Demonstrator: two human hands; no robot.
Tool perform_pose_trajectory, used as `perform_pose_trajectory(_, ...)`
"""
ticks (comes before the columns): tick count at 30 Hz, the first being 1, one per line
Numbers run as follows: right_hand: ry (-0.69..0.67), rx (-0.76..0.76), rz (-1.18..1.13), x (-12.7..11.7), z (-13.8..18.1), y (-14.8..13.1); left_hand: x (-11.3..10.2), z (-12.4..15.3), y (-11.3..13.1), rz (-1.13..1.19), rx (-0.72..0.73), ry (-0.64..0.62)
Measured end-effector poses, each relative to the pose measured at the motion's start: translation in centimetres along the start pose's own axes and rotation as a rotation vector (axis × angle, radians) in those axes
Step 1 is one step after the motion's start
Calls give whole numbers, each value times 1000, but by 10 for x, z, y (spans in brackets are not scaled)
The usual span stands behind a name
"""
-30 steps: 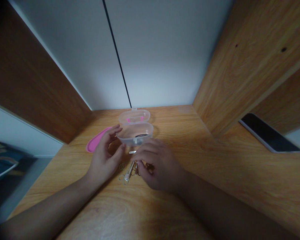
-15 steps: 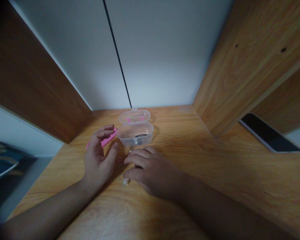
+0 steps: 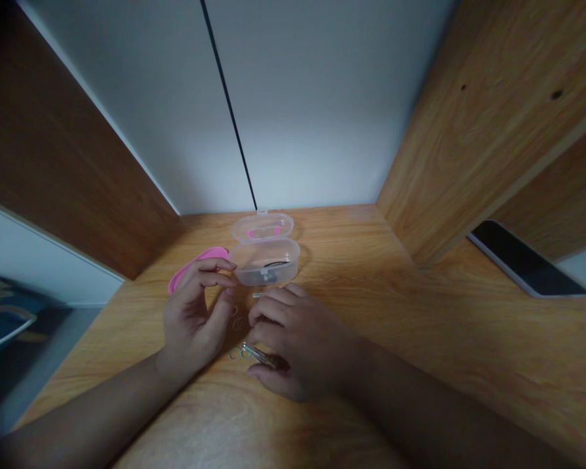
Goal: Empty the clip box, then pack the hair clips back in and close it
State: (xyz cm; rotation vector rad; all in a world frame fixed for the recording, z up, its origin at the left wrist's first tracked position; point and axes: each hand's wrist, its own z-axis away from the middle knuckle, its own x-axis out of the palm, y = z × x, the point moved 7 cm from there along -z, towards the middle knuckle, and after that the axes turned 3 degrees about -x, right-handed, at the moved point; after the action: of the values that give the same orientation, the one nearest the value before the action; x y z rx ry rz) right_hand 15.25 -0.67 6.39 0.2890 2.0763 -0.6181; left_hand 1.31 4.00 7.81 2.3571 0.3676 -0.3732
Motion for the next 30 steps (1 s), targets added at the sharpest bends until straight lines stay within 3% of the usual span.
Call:
perform_pose_trajectory(5,-50,43,20,5,1,1,1,1,-1,28,0,-2)
perform_pose_trajectory(9,-13,24,37,4,0,-1,1,2,-1,33,4,-9)
perform_pose_trajectory(18,298,90,187,-20,2,10,3,1,0,44,10,-47)
perform_pose_trajectory(24,608,87,187,-45,11,7,16,0,10,24,78,-264)
perform_pose_trajectory(27,646,120,178,-49,14,8,18,1,16,-2,139,-308)
perform_pose_trajectory(30,622,178,183,-44,16,14,15,1,15,-29,139,-263)
